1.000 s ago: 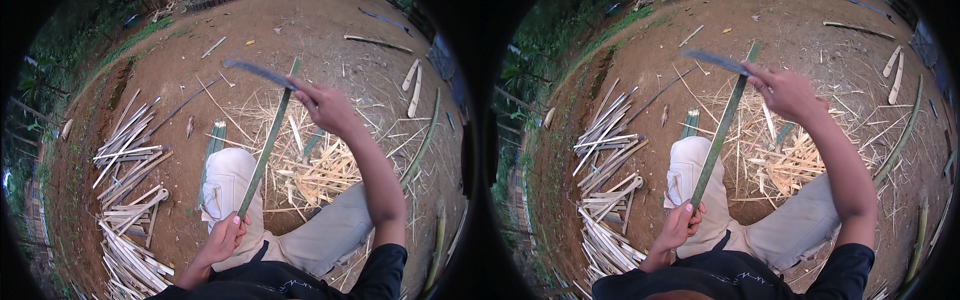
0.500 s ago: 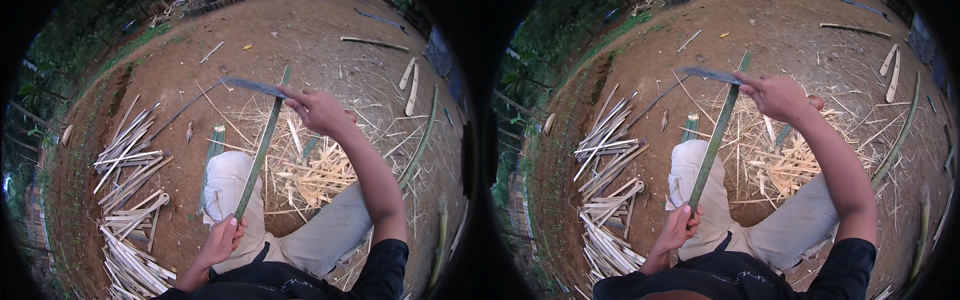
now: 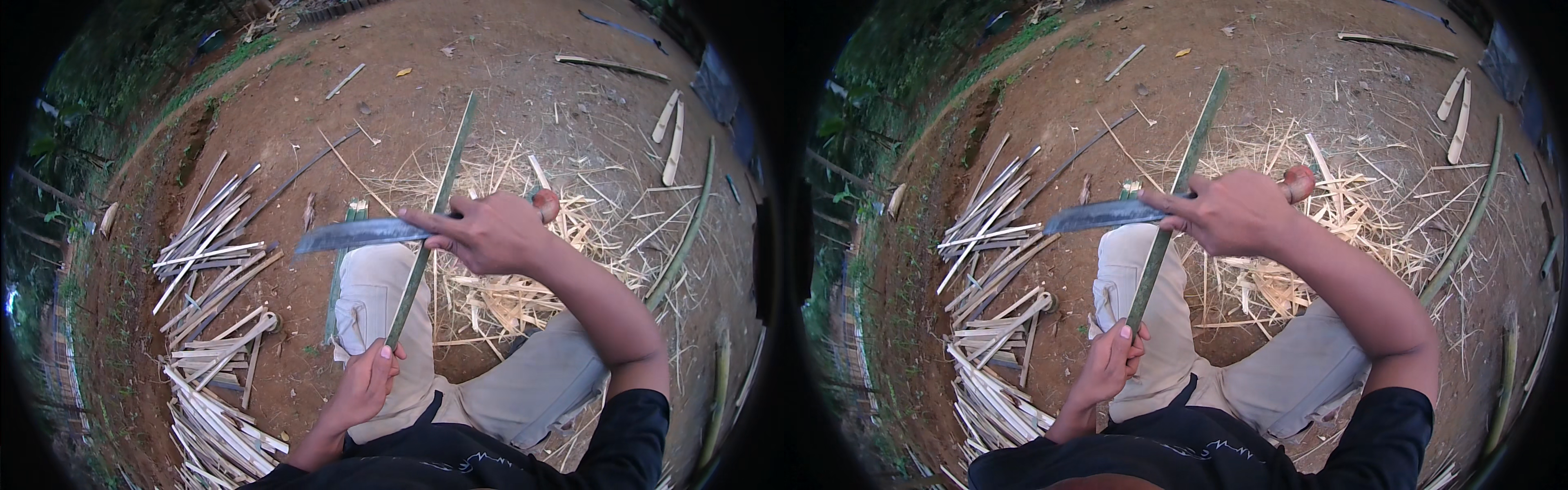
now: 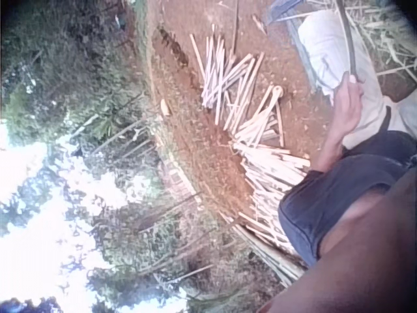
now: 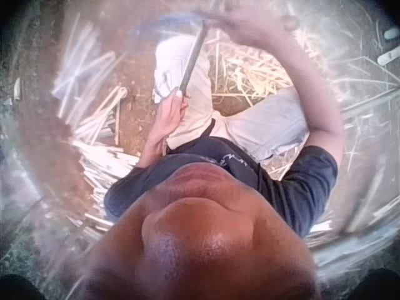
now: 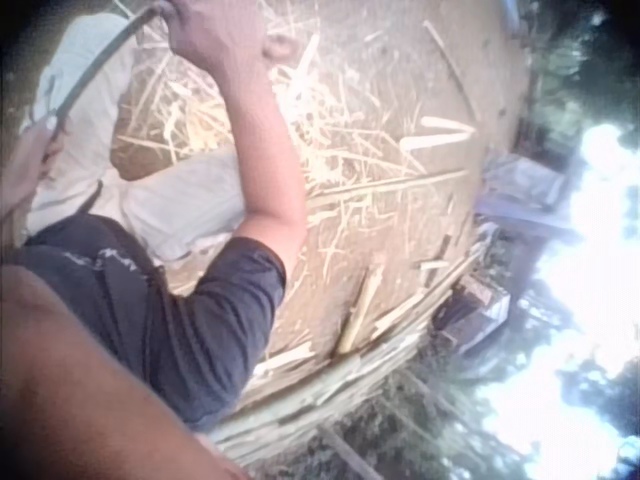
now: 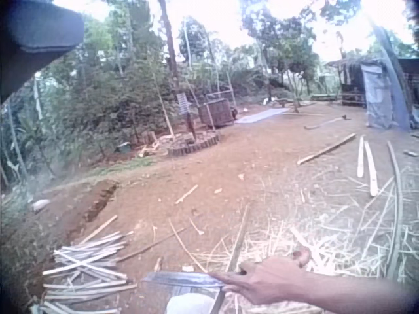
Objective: The person sits on the ground and uses a curved blade to shave the outer green layer off a long bamboo strip. They repeatedly scrape the blade along the length of the strip to remove the skin and smooth the surface, creating a pile of bamboo shavings.
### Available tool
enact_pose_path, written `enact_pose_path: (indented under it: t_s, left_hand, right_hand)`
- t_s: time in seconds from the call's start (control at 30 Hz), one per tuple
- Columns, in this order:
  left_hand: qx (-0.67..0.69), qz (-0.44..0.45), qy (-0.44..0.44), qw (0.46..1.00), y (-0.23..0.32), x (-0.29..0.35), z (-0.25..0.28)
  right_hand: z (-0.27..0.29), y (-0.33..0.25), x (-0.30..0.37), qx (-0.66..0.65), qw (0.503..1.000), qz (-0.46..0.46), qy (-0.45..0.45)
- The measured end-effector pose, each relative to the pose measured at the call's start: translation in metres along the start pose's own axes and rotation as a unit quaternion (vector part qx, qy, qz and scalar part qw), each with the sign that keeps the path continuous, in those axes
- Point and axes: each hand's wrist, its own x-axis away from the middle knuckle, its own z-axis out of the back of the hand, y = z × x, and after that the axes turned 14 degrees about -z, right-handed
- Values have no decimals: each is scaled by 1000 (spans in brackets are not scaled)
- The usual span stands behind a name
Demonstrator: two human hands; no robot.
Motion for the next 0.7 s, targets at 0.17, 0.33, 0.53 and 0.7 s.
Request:
enact_pose_path:
  t_s: [0.17, 0.33, 0.53, 0.7]
  left_hand:
    - [-15, -5, -12, 1000, -5, 9, 0]
    - [33, 11, -17, 999, -9, 6, -3]
    - [4, 18, -15, 1000, -6, 13, 2]
    - [19, 1, -30, 999, -14, 17, -4]
  right_hand:
    - [-7, 76, -19, -19, 984, -176, 32]
    - [-6, 75, -17, 1, 985, -169, 32]
    - [-11, 81, -20, -1, 985, -166, 42]
    - [-7, 123, -24, -127, 948, -281, 77]
